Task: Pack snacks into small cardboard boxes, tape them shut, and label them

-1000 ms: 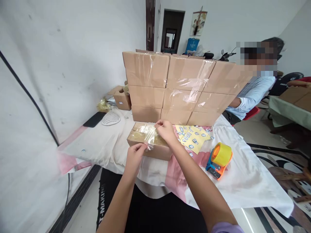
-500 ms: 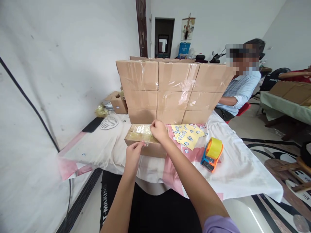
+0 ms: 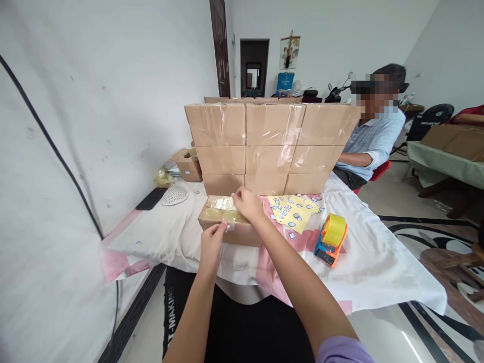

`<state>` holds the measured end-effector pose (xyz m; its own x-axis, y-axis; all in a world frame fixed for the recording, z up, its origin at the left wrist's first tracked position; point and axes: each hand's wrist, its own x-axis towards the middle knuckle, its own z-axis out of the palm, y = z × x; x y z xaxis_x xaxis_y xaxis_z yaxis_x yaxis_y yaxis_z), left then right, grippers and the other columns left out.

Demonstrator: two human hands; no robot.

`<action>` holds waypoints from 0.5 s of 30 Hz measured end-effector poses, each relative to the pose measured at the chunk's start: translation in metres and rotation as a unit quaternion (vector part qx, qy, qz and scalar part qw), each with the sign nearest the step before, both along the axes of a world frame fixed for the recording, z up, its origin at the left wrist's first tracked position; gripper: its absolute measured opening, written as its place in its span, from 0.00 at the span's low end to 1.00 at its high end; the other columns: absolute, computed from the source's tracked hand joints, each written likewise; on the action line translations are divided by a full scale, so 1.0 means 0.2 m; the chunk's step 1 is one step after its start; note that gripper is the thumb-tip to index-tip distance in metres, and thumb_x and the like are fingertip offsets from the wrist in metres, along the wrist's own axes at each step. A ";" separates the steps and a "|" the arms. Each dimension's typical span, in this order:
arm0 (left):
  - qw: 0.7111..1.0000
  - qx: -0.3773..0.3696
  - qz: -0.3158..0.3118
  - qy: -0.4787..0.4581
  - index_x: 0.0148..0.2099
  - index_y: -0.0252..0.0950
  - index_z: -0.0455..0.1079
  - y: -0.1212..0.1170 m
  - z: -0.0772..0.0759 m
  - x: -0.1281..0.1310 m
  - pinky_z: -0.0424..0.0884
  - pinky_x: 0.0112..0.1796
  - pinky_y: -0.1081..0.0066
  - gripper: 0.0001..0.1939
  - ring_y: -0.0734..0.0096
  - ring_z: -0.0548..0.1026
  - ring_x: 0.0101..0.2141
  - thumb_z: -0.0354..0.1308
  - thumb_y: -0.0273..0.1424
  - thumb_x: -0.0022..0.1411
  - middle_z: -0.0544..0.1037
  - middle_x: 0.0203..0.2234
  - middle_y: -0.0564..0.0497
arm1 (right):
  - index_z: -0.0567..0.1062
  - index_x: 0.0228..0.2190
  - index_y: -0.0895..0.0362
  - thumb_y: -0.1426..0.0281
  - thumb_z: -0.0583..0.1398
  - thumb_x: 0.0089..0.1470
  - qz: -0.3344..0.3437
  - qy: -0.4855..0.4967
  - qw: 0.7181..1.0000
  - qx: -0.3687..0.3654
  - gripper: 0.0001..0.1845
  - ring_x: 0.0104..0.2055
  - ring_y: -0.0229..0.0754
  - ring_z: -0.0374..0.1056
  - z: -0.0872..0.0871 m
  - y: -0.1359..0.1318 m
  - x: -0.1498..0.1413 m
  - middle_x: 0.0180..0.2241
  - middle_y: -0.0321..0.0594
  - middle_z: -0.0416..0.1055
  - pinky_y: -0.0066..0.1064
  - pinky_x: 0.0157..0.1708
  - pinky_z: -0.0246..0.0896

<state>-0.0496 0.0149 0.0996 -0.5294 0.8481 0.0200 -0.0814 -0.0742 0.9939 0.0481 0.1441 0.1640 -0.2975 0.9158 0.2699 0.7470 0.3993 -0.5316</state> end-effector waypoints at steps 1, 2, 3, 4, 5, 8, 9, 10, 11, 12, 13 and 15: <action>1.000 0.000 0.001 0.000 0.31 0.34 0.80 0.00 0.00 0.00 0.66 0.42 0.68 0.17 0.62 0.76 0.37 0.62 0.44 0.59 0.81 0.27 0.49 | 0.77 0.39 0.53 0.57 0.59 0.61 0.006 -0.012 1.000 -0.002 0.14 0.43 0.48 0.73 0.00 -0.01 0.00 0.41 0.42 0.80 0.33 0.38 0.58; 1.000 0.000 0.003 0.001 0.30 0.34 0.80 0.00 -0.01 0.00 0.66 0.42 0.68 0.17 0.62 0.75 0.37 0.62 0.44 0.59 0.81 0.27 0.49 | 0.78 0.40 0.53 0.55 0.61 0.58 0.011 -0.026 1.000 -0.004 0.16 0.43 0.49 0.74 0.00 -0.01 0.00 0.41 0.43 0.80 0.33 0.39 0.58; 1.000 0.000 0.005 0.003 0.30 0.34 0.79 0.01 -0.01 0.00 0.66 0.42 0.69 0.17 0.62 0.75 0.37 0.62 0.44 0.59 0.81 0.27 0.49 | 0.78 0.40 0.53 0.54 0.63 0.56 0.014 -0.039 0.999 -0.005 0.17 0.43 0.51 0.74 0.00 -0.02 -0.01 0.41 0.44 0.81 0.34 0.40 0.58; 1.000 -0.001 0.008 0.007 0.29 0.35 0.79 0.01 -0.02 0.00 0.65 0.41 0.69 0.18 0.63 0.75 0.36 0.62 0.44 0.59 0.80 0.26 0.50 | 0.79 0.40 0.53 0.54 0.64 0.55 0.016 -0.051 0.999 -0.006 0.17 0.44 0.52 0.74 0.01 -0.02 -0.01 0.41 0.44 0.81 0.35 0.41 0.59; 1.000 -0.003 0.011 0.012 0.28 0.35 0.78 0.01 -0.03 0.00 0.65 0.40 0.69 0.18 0.64 0.74 0.35 0.62 0.45 0.59 0.79 0.25 0.50 | 0.79 0.40 0.52 0.55 0.64 0.54 0.017 -0.060 0.998 -0.007 0.17 0.44 0.53 0.74 0.01 -0.02 -0.01 0.41 0.45 0.81 0.35 0.41 0.59; 0.999 -0.008 0.014 0.030 0.24 0.35 0.75 0.00 -0.05 -0.01 0.62 0.36 0.70 0.22 0.67 0.71 0.31 0.63 0.48 0.59 0.76 0.22 0.52 | 0.80 0.39 0.52 0.56 0.62 0.57 0.014 -0.070 0.997 -0.008 0.14 0.45 0.53 0.74 0.02 -0.02 -0.02 0.41 0.45 0.81 0.37 0.43 0.58; 0.999 -0.008 0.013 0.036 0.24 0.35 0.74 -0.01 -0.05 -0.02 0.61 0.36 0.70 0.22 0.67 0.70 0.30 0.62 0.49 0.59 0.75 0.21 0.52 | 0.80 0.39 0.52 0.57 0.62 0.58 0.014 -0.069 0.998 -0.008 0.14 0.45 0.53 0.74 0.02 -0.02 -0.02 0.41 0.45 0.81 0.37 0.44 0.58; 0.999 -0.007 0.013 0.042 0.24 0.36 0.74 -0.01 -0.05 -0.02 0.61 0.35 0.70 0.23 0.68 0.69 0.30 0.62 0.49 0.59 0.74 0.21 0.53 | 0.80 0.39 0.52 0.57 0.61 0.59 0.015 -0.066 0.998 -0.008 0.14 0.45 0.53 0.74 0.02 -0.02 -0.02 0.41 0.45 0.81 0.37 0.45 0.58; 0.999 -0.005 0.012 0.047 0.24 0.36 0.73 -0.01 -0.05 -0.02 0.60 0.35 0.70 0.23 0.68 0.68 0.30 0.61 0.49 0.60 0.74 0.21 0.53 | 0.80 0.39 0.52 0.58 0.61 0.59 0.017 -0.061 0.998 -0.008 0.13 0.45 0.52 0.74 0.02 -0.02 -0.02 0.41 0.45 0.81 0.37 0.45 0.58; 0.999 -0.003 0.011 0.051 0.24 0.36 0.73 -0.02 -0.05 -0.01 0.60 0.36 0.70 0.23 0.68 0.68 0.30 0.61 0.49 0.61 0.73 0.21 0.53 | 0.81 0.38 0.52 0.59 0.61 0.59 0.018 -0.054 0.998 -0.009 0.12 0.45 0.52 0.74 0.01 -0.02 -0.02 0.40 0.45 0.81 0.37 0.45 0.58; 0.999 0.000 0.011 0.053 0.24 0.36 0.72 -0.02 -0.05 -0.01 0.60 0.36 0.70 0.22 0.68 0.68 0.31 0.60 0.48 0.61 0.73 0.22 0.53 | 0.81 0.37 0.52 0.60 0.60 0.60 0.018 -0.045 0.999 -0.009 0.12 0.44 0.52 0.74 0.01 -0.02 -0.02 0.39 0.45 0.81 0.37 0.45 0.58; 0.998 0.004 0.012 0.054 0.24 0.36 0.72 -0.02 -0.04 0.00 0.60 0.36 0.71 0.22 0.68 0.68 0.31 0.59 0.48 0.62 0.72 0.22 0.54 | 0.82 0.35 0.52 0.63 0.59 0.61 0.015 -0.021 1.000 -0.010 0.11 0.43 0.51 0.74 0.00 -0.01 -0.02 0.39 0.45 0.81 0.36 0.43 0.58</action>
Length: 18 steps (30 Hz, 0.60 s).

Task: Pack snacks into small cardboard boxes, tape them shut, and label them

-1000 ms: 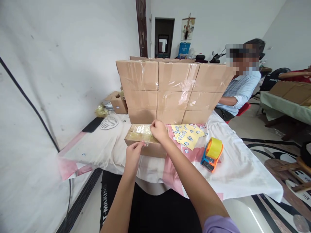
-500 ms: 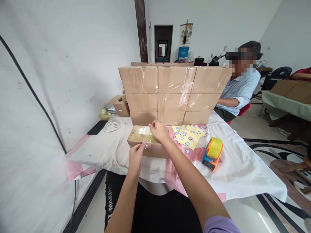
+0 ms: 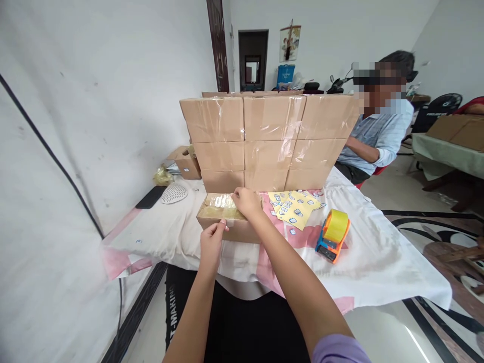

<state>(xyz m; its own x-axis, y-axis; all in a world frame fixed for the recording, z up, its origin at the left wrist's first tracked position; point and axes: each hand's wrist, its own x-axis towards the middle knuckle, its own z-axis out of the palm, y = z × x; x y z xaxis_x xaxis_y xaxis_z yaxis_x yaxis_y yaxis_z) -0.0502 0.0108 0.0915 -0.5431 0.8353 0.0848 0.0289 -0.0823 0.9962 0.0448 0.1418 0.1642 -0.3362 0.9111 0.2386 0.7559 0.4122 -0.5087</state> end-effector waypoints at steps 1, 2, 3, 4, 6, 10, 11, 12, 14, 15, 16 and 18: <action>1.000 0.001 0.000 -0.001 0.24 0.36 0.71 0.00 0.00 0.00 0.60 0.36 0.71 0.22 0.69 0.67 0.31 0.59 0.47 0.62 0.72 0.22 0.54 | 0.82 0.35 0.52 0.64 0.59 0.61 -0.001 0.016 1.000 0.000 0.11 0.43 0.51 0.74 -0.01 0.01 0.00 0.38 0.44 0.81 0.36 0.42 0.58; 1.000 0.002 0.001 -0.002 0.24 0.36 0.71 0.00 0.00 0.01 0.59 0.36 0.71 0.22 0.69 0.67 0.31 0.59 0.47 0.62 0.71 0.22 0.54 | 0.82 0.34 0.52 0.65 0.59 0.60 -0.002 0.034 0.999 0.001 0.11 0.42 0.50 0.74 -0.01 0.01 0.01 0.38 0.44 0.81 0.36 0.41 0.59; 1.000 0.002 0.002 -0.003 0.25 0.36 0.71 0.00 0.00 0.01 0.59 0.35 0.71 0.22 0.69 0.66 0.30 0.59 0.48 0.62 0.70 0.21 0.54 | 0.82 0.34 0.52 0.65 0.59 0.60 -0.002 0.055 0.999 0.001 0.11 0.41 0.50 0.74 -0.02 0.02 0.01 0.37 0.43 0.81 0.35 0.40 0.59; 1.000 0.003 0.002 -0.003 0.25 0.36 0.71 0.00 0.00 0.02 0.58 0.35 0.70 0.22 0.70 0.65 0.29 0.59 0.48 0.62 0.69 0.21 0.54 | 0.81 0.33 0.53 0.65 0.59 0.59 -0.002 0.079 0.997 0.002 0.11 0.40 0.49 0.74 -0.02 0.03 0.02 0.36 0.43 0.81 0.34 0.39 0.59; 1.000 0.003 0.003 -0.003 0.25 0.36 0.71 -0.01 0.00 0.02 0.57 0.34 0.70 0.23 0.70 0.64 0.28 0.59 0.49 0.62 0.68 0.20 0.55 | 0.80 0.32 0.54 0.64 0.57 0.60 0.004 0.134 0.991 0.003 0.13 0.37 0.47 0.73 -0.02 0.05 0.03 0.33 0.42 0.80 0.33 0.37 0.60; 1.000 0.001 0.003 0.007 0.25 0.36 0.71 -0.02 -0.01 0.01 0.57 0.33 0.70 0.23 0.70 0.64 0.28 0.59 0.49 0.62 0.69 0.21 0.54 | 0.76 0.30 0.56 0.59 0.53 0.61 0.028 0.247 0.969 -0.002 0.17 0.30 0.42 0.70 -0.03 0.08 0.05 0.27 0.40 0.75 0.31 0.33 0.62; 1.000 -0.001 0.002 0.010 0.25 0.36 0.71 -0.02 -0.01 0.01 0.57 0.33 0.70 0.23 0.70 0.64 0.28 0.59 0.49 0.62 0.69 0.21 0.54 | 0.75 0.31 0.56 0.58 0.54 0.60 0.034 0.271 0.962 -0.006 0.17 0.29 0.42 0.69 -0.03 0.08 0.05 0.27 0.39 0.75 0.31 0.32 0.62; 1.000 -0.002 0.002 0.014 0.25 0.36 0.71 -0.02 -0.01 0.00 0.57 0.33 0.70 0.23 0.70 0.64 0.28 0.59 0.49 0.62 0.69 0.21 0.54 | 0.75 0.32 0.56 0.57 0.55 0.59 0.040 0.293 0.955 -0.012 0.17 0.29 0.41 0.68 -0.04 0.08 0.05 0.27 0.39 0.74 0.31 0.31 0.62; 1.000 -0.004 0.002 0.020 0.25 0.36 0.71 -0.02 0.00 0.00 0.57 0.32 0.70 0.23 0.70 0.64 0.28 0.58 0.49 0.63 0.69 0.21 0.54 | 0.74 0.36 0.56 0.55 0.57 0.57 0.049 0.329 0.943 -0.024 0.17 0.27 0.40 0.68 -0.04 0.08 0.05 0.28 0.38 0.74 0.30 0.29 0.62; 1.000 -0.004 0.003 0.022 0.25 0.36 0.71 -0.01 0.00 0.00 0.56 0.32 0.70 0.23 0.70 0.64 0.28 0.58 0.49 0.63 0.69 0.21 0.54 | 0.74 0.38 0.56 0.55 0.58 0.56 0.055 0.343 0.937 -0.031 0.18 0.26 0.40 0.67 -0.04 0.07 0.05 0.27 0.37 0.74 0.30 0.28 0.62; 1.000 -0.005 0.003 0.023 0.25 0.36 0.71 -0.01 0.00 0.00 0.56 0.32 0.70 0.23 0.70 0.64 0.28 0.58 0.49 0.63 0.69 0.21 0.54 | 0.74 0.38 0.56 0.54 0.59 0.55 0.061 0.353 0.933 -0.038 0.18 0.25 0.39 0.66 -0.04 0.07 0.05 0.26 0.36 0.73 0.29 0.27 0.62; 1.000 -0.005 0.003 0.024 0.25 0.36 0.70 -0.01 0.01 0.01 0.55 0.31 0.70 0.23 0.70 0.63 0.27 0.58 0.48 0.64 0.67 0.20 0.55 | 0.74 0.37 0.55 0.53 0.60 0.55 0.076 0.365 0.926 -0.053 0.18 0.24 0.38 0.65 -0.04 0.06 0.05 0.23 0.34 0.71 0.29 0.25 0.60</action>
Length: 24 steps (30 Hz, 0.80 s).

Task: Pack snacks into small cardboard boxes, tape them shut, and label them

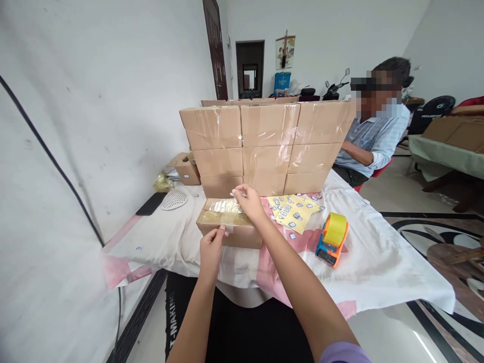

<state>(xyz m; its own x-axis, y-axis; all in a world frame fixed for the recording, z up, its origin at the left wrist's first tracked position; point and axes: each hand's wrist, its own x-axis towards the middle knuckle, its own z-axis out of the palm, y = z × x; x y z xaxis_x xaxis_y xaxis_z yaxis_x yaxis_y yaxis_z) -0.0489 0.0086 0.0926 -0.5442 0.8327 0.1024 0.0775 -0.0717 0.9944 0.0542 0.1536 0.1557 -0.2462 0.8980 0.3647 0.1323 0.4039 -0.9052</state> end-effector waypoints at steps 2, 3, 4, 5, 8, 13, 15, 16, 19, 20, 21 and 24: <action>1.000 0.000 0.000 0.000 0.25 0.37 0.69 0.00 0.00 0.00 0.54 0.31 0.70 0.23 0.71 0.62 0.27 0.58 0.48 0.64 0.65 0.19 0.55 | 0.73 0.35 0.55 0.52 0.61 0.55 0.015 0.009 1.000 -0.007 0.19 0.23 0.38 0.64 0.00 -0.01 0.00 0.21 0.32 0.69 0.28 0.24 0.59; 1.000 0.000 0.000 0.000 0.25 0.37 0.69 0.00 0.00 0.00 0.54 0.31 0.70 0.23 0.71 0.62 0.27 0.57 0.48 0.64 0.65 0.19 0.56 | 0.73 0.34 0.55 0.51 0.61 0.55 0.020 0.014 1.000 -0.011 0.19 0.23 0.38 0.63 0.01 -0.01 0.01 0.21 0.32 0.68 0.28 0.24 0.58; 1.000 -0.001 -0.001 0.002 0.24 0.37 0.69 0.00 0.00 0.00 0.55 0.31 0.70 0.23 0.70 0.62 0.27 0.57 0.48 0.64 0.65 0.19 0.55 | 0.72 0.34 0.55 0.50 0.61 0.55 0.023 0.019 0.999 -0.015 0.20 0.22 0.37 0.62 0.01 -0.01 0.01 0.21 0.31 0.68 0.28 0.23 0.58; 1.000 -0.002 -0.002 0.004 0.24 0.37 0.69 0.00 0.00 0.00 0.55 0.31 0.70 0.23 0.70 0.63 0.27 0.58 0.48 0.64 0.67 0.19 0.55 | 0.72 0.34 0.55 0.49 0.61 0.55 0.026 0.025 0.999 -0.019 0.21 0.22 0.37 0.62 0.01 -0.01 0.01 0.21 0.31 0.68 0.28 0.23 0.57; 1.000 -0.005 -0.002 0.013 0.25 0.37 0.72 -0.01 -0.01 -0.01 0.59 0.33 0.70 0.23 0.67 0.67 0.29 0.58 0.49 0.63 0.72 0.21 0.53 | 0.71 0.34 0.55 0.47 0.61 0.54 0.030 0.042 0.998 -0.031 0.23 0.20 0.35 0.59 0.01 -0.01 0.01 0.21 0.31 0.67 0.27 0.21 0.55; 1.000 0.006 -0.012 0.015 0.25 0.36 0.73 -0.02 0.00 -0.03 0.62 0.36 0.70 0.21 0.65 0.70 0.32 0.60 0.47 0.61 0.76 0.25 0.50 | 0.70 0.32 0.55 0.48 0.62 0.53 0.031 0.059 0.997 -0.037 0.22 0.21 0.36 0.60 0.02 -0.02 0.01 0.20 0.31 0.67 0.27 0.21 0.54; 1.000 0.011 -0.020 -0.004 0.24 0.36 0.72 -0.03 0.03 -0.03 0.61 0.33 0.70 0.20 0.68 0.68 0.29 0.61 0.46 0.60 0.73 0.22 0.52 | 0.71 0.32 0.55 0.48 0.62 0.53 0.026 0.060 0.997 -0.036 0.22 0.21 0.36 0.60 0.02 -0.03 0.01 0.20 0.31 0.67 0.27 0.22 0.54; 0.999 0.011 -0.024 -0.019 0.24 0.36 0.72 -0.02 0.05 -0.02 0.59 0.31 0.70 0.20 0.70 0.65 0.27 0.61 0.46 0.59 0.70 0.20 0.53 | 0.70 0.32 0.55 0.47 0.62 0.53 0.022 0.061 0.997 -0.035 0.22 0.21 0.36 0.61 0.03 -0.03 0.01 0.20 0.31 0.67 0.27 0.22 0.55; 0.996 0.000 -0.049 -0.075 0.24 0.35 0.71 -0.02 0.13 -0.02 0.52 0.24 0.71 0.19 0.76 0.55 0.20 0.63 0.45 0.56 0.58 0.14 0.58 | 0.70 0.31 0.54 0.47 0.62 0.53 0.008 0.063 0.997 -0.032 0.23 0.22 0.36 0.61 0.03 -0.03 0.03 0.20 0.30 0.66 0.27 0.23 0.55; 0.994 0.000 -0.058 -0.094 0.23 0.35 0.71 -0.02 0.17 -0.03 0.50 0.23 0.72 0.19 0.77 0.53 0.19 0.64 0.45 0.55 0.55 0.14 0.59 | 0.70 0.31 0.54 0.47 0.62 0.53 0.003 0.064 0.997 -0.032 0.22 0.22 0.36 0.61 0.03 -0.03 0.03 0.20 0.30 0.66 0.27 0.23 0.55; 0.992 0.004 -0.062 -0.111 0.23 0.36 0.70 -0.02 0.21 -0.04 0.49 0.22 0.72 0.18 0.78 0.52 0.18 0.63 0.45 0.54 0.53 0.13 0.60 | 0.70 0.31 0.54 0.47 0.62 0.53 0.000 0.064 0.997 -0.033 0.22 0.22 0.36 0.61 0.03 -0.03 0.03 0.20 0.30 0.66 0.27 0.23 0.55; 0.989 0.044 -0.039 -0.138 0.22 0.37 0.66 -0.04 0.34 -0.12 0.50 0.22 0.73 0.17 0.79 0.52 0.19 0.62 0.42 0.55 0.53 0.14 0.60 | 0.70 0.31 0.54 0.48 0.61 0.53 -0.007 0.062 0.997 -0.042 0.21 0.22 0.36 0.61 0.03 -0.03 0.03 0.20 0.30 0.66 0.27 0.22 0.54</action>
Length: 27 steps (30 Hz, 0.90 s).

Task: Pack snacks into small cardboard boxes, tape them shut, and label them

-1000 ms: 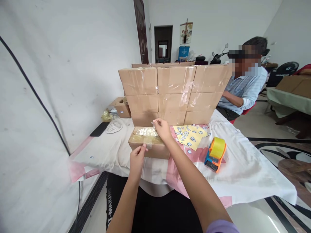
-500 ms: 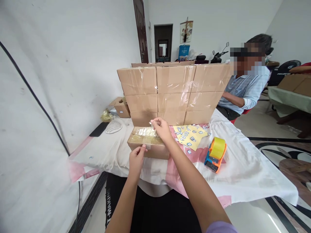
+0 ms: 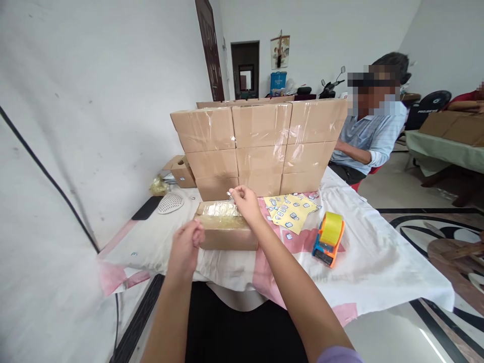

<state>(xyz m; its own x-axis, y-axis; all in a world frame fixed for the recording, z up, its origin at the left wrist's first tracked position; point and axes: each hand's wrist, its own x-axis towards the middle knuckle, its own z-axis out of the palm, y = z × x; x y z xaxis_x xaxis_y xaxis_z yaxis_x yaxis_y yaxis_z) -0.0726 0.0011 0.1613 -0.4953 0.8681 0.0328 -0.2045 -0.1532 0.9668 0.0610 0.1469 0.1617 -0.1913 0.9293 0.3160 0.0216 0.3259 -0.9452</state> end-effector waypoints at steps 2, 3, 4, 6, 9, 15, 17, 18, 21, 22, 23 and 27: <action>0.999 0.032 0.018 -0.004 0.24 0.37 0.67 0.01 0.08 -0.06 0.49 0.23 0.74 0.16 0.80 0.52 0.19 0.62 0.41 0.56 0.54 0.15 0.60 | 0.70 0.31 0.54 0.49 0.61 0.54 -0.001 -0.003 1.000 -0.006 0.20 0.21 0.36 0.61 0.01 -0.01 -0.01 0.21 0.30 0.66 0.27 0.21 0.54; 0.999 0.041 0.014 0.001 0.25 0.36 0.69 0.02 0.12 -0.09 0.49 0.23 0.74 0.15 0.80 0.52 0.20 0.63 0.41 0.57 0.55 0.16 0.60 | 0.71 0.31 0.54 0.49 0.61 0.54 -0.001 -0.004 1.000 -0.008 0.20 0.21 0.36 0.61 0.01 -0.01 -0.01 0.20 0.31 0.66 0.26 0.21 0.53; 0.999 0.042 -0.001 0.012 0.26 0.36 0.70 0.04 0.15 -0.11 0.48 0.23 0.74 0.15 0.81 0.53 0.20 0.63 0.42 0.57 0.55 0.16 0.60 | 0.71 0.31 0.54 0.50 0.61 0.54 -0.001 -0.004 1.000 -0.010 0.20 0.21 0.36 0.60 0.02 -0.01 -0.02 0.20 0.31 0.66 0.26 0.20 0.53; 0.998 0.024 -0.045 0.046 0.28 0.36 0.73 0.12 0.18 -0.14 0.46 0.22 0.74 0.16 0.80 0.53 0.19 0.63 0.44 0.56 0.56 0.16 0.60 | 0.70 0.30 0.54 0.50 0.61 0.54 -0.003 -0.002 1.000 -0.012 0.20 0.20 0.36 0.59 0.02 -0.01 -0.02 0.20 0.31 0.66 0.26 0.19 0.52; 0.991 -0.014 -0.088 0.096 0.28 0.35 0.74 0.26 0.21 -0.15 0.48 0.22 0.73 0.18 0.79 0.57 0.21 0.66 0.46 0.53 0.65 0.19 0.56 | 0.70 0.30 0.54 0.48 0.60 0.54 -0.015 0.003 1.000 -0.013 0.21 0.20 0.36 0.59 0.03 -0.02 -0.02 0.20 0.31 0.66 0.27 0.19 0.52; 0.982 -0.061 -0.113 0.138 0.28 0.34 0.76 0.43 0.28 -0.13 0.60 0.29 0.76 0.16 0.67 0.75 0.39 0.69 0.44 0.49 0.80 0.34 0.45 | 0.69 0.28 0.54 0.49 0.59 0.55 -0.043 0.010 0.999 -0.008 0.21 0.22 0.37 0.62 0.04 -0.04 0.00 0.20 0.32 0.67 0.27 0.22 0.55; 0.980 -0.079 -0.131 0.130 0.29 0.34 0.75 0.44 0.28 -0.13 0.62 0.29 0.77 0.17 0.64 0.76 0.41 0.69 0.44 0.49 0.81 0.36 0.43 | 0.68 0.28 0.53 0.48 0.58 0.55 -0.045 0.015 0.999 -0.006 0.21 0.23 0.38 0.63 0.05 -0.04 0.01 0.20 0.33 0.67 0.27 0.23 0.55; 0.978 -0.090 -0.144 0.121 0.29 0.35 0.74 0.44 0.26 -0.13 0.62 0.28 0.77 0.17 0.63 0.77 0.42 0.69 0.45 0.50 0.82 0.39 0.42 | 0.68 0.28 0.53 0.48 0.58 0.56 -0.046 0.018 0.999 -0.005 0.22 0.23 0.38 0.63 0.05 -0.03 0.01 0.20 0.33 0.66 0.27 0.23 0.56; 0.969 -0.134 -0.191 0.088 0.31 0.35 0.73 0.44 0.21 -0.14 0.65 0.27 0.77 0.18 0.62 0.80 0.40 0.68 0.45 0.51 0.81 0.47 0.38 | 0.67 0.27 0.53 0.46 0.58 0.56 -0.046 0.029 0.998 -0.003 0.23 0.23 0.39 0.64 0.04 -0.03 0.01 0.20 0.33 0.66 0.28 0.24 0.58; 0.964 -0.150 -0.204 0.078 0.31 0.35 0.73 0.43 0.20 -0.15 0.66 0.26 0.77 0.17 0.63 0.81 0.39 0.67 0.44 0.52 0.81 0.48 0.37 | 0.67 0.27 0.53 0.46 0.58 0.55 -0.045 0.032 0.998 -0.003 0.23 0.23 0.39 0.64 0.04 -0.03 0.01 0.19 0.33 0.66 0.28 0.24 0.58; 0.960 -0.167 -0.213 0.071 0.31 0.34 0.73 0.43 0.19 -0.15 0.65 0.25 0.78 0.16 0.65 0.81 0.37 0.67 0.43 0.53 0.82 0.47 0.36 | 0.67 0.27 0.53 0.45 0.58 0.55 -0.044 0.035 0.998 -0.003 0.24 0.23 0.39 0.63 0.04 -0.02 0.01 0.19 0.32 0.66 0.28 0.24 0.58; 0.946 -0.217 -0.231 0.067 0.32 0.32 0.74 0.43 0.19 -0.16 0.59 0.18 0.81 0.12 0.75 0.75 0.23 0.67 0.37 0.56 0.84 0.39 0.36 | 0.67 0.25 0.53 0.46 0.58 0.55 -0.036 0.042 0.998 0.002 0.24 0.22 0.38 0.62 0.04 -0.01 0.01 0.19 0.32 0.65 0.29 0.24 0.57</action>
<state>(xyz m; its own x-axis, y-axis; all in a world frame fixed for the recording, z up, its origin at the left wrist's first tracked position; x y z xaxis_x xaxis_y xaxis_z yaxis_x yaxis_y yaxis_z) -0.1048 0.0861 0.1984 -0.0772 0.9368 -0.3413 -0.0229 0.3406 0.9399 0.0633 0.1441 0.1697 -0.0965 0.9387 0.3310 -0.0347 0.3292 -0.9436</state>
